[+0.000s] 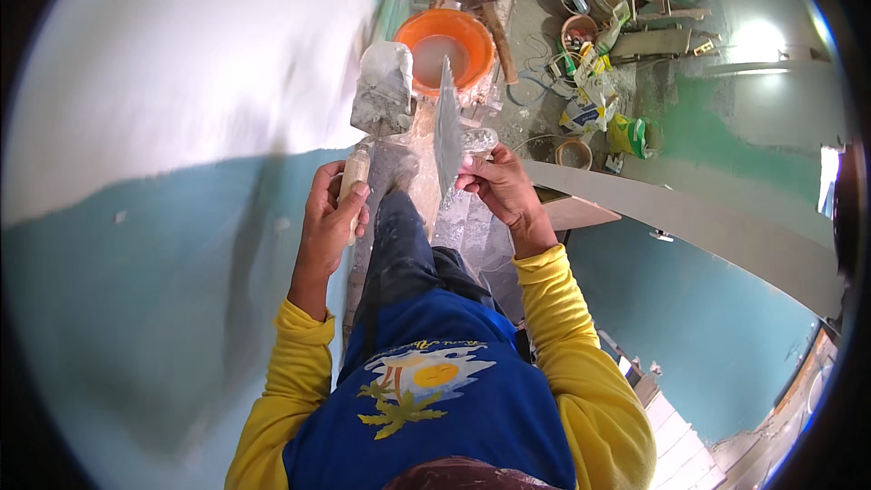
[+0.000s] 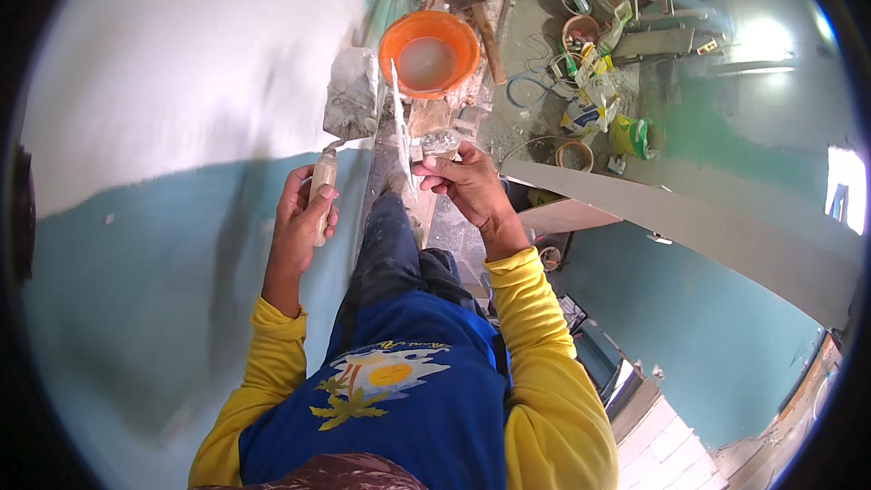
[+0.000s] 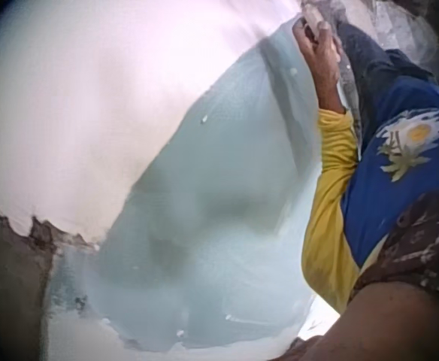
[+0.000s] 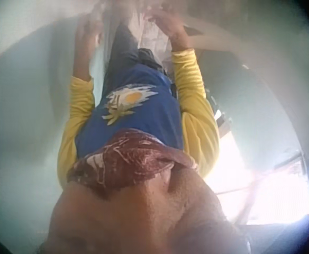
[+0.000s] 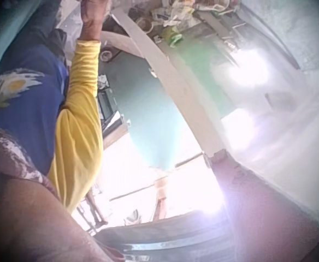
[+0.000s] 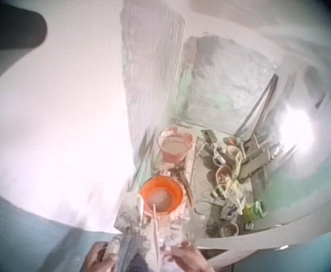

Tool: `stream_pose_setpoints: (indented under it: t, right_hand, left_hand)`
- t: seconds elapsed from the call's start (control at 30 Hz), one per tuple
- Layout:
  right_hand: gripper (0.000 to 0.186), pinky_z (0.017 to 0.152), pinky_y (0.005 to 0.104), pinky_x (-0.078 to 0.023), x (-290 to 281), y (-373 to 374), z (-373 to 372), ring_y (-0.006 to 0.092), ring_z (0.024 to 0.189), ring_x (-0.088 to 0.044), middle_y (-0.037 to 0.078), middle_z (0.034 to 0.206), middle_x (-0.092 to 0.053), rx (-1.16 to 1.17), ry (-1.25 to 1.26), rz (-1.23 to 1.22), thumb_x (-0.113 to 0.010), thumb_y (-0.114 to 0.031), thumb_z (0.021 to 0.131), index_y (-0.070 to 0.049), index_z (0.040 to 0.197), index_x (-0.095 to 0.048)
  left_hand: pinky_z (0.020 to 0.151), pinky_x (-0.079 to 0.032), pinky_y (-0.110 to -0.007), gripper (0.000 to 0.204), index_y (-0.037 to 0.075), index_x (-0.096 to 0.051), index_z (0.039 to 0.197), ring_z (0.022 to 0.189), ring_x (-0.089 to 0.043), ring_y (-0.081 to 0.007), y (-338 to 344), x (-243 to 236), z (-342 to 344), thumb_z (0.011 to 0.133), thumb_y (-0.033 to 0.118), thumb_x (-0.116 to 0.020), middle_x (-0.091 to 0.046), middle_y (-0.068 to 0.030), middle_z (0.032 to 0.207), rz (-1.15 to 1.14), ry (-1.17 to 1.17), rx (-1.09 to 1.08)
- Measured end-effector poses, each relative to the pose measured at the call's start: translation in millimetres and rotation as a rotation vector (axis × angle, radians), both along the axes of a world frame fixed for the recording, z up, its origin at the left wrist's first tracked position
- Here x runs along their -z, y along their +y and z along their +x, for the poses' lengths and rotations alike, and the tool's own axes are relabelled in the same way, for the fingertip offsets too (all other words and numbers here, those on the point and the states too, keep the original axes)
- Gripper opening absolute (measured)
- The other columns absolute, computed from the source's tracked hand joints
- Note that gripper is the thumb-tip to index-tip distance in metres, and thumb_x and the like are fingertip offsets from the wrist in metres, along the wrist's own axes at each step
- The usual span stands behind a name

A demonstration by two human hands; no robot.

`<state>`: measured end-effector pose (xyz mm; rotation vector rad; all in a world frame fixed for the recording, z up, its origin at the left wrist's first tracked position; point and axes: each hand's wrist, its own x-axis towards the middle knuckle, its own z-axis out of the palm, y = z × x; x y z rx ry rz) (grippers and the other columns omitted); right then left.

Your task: The person applies white plaster to a teal wall using a trowel and a smaller putty knife. They repeatedly scoop plaster from a bucket, transfer it to the trowel, and smooth it onto the wall surface in a stairwell area.

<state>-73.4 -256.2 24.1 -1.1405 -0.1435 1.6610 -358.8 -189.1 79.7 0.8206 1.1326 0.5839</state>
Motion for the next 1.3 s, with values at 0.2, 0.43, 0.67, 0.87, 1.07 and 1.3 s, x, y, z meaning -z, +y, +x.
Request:
stream_pose_setpoints:
  t: [0.2,0.43,0.67,0.87,1.07,1.3]
  right_hand:
    - [0.013,0.052,0.0249,-0.042,8,-51,-39,0.0097,0.052,-0.055,0.001,0.073,-0.065,0.045,0.09,0.362,-0.07,-0.016,0.1,-0.013,0.089,-0.063]
    - [0.015,0.083,0.0278,-0.05,-24,-119,-61,0.0107,0.091,-0.064,0.001,0.099,-0.071,0.079,-0.198,0.091,-0.072,-0.01,0.096,-0.003,0.109,-0.072]
    - [0.034,0.088,0.0343,-0.054,-56,-196,-151,0.0178,0.097,-0.066,0.006,0.11,-0.068,0.138,-0.138,0.377,-0.074,-0.009,0.093,-0.003,0.125,-0.062]
    - [0.014,0.081,0.0306,-0.052,-92,-255,-209,0.0126,0.086,-0.059,0.001,0.097,-0.062,0.058,-0.202,0.455,-0.061,-0.001,0.097,-0.011,0.107,-0.058]
    - [0.016,0.072,0.0374,-0.049,-135,-231,-265,0.0219,0.078,-0.058,0.008,0.092,-0.063,-0.466,-0.084,0.707,-0.053,-0.022,0.098,-0.009,0.108,-0.059]
    - [0.049,0.063,0.0504,-0.048,-221,-250,-290,0.0363,0.07,-0.059,0.017,0.082,-0.065,-1.084,0.203,0.588,-0.043,-0.052,0.103,-0.007,0.104,-0.063]
  left_hand:
    - [0.055,-0.046,-0.024,0.04,0.003,-0.048,0.133,0.07,-0.056,-0.0087,-70,-35,-58,0.1,0.016,-0.067,-0.059,-0.005,0.101,0.065,0.025,-0.062]
    - [0.059,-0.047,-0.022,0.046,0.003,-0.045,0.137,0.072,-0.055,-0.0069,-148,-89,-103,0.099,0.014,-0.068,-0.058,-0.0052,0.108,0.131,-0.015,-0.042]
    - [0.061,-0.047,-0.025,0.051,0.002,-0.045,0.144,0.073,-0.054,-0.0074,-262,-157,-207,0.099,0.012,-0.067,-0.06,-0.0036,0.101,0.349,0.094,0.033]
    - [0.106,-0.045,-0.032,0.057,0.003,-0.049,0.15,0.124,-0.053,-0.0159,-412,-244,-288,0.099,0.017,-0.071,-0.06,-0.0097,0.137,0.363,0.123,0.004]
    - [0.103,-0.047,-0.032,0.058,0.001,-0.048,0.152,0.124,-0.056,-0.0204,-581,-296,-273,0.098,0.011,-0.069,-0.058,-0.0158,0.142,0.606,0.12,-0.376]
    - [0.08,-0.052,-0.028,0.06,-0.004,-0.048,0.149,0.096,-0.062,-0.0142,-740,-333,-151,0.096,0.01,-0.071,-0.067,-0.0092,0.114,0.777,0.294,-1.104]
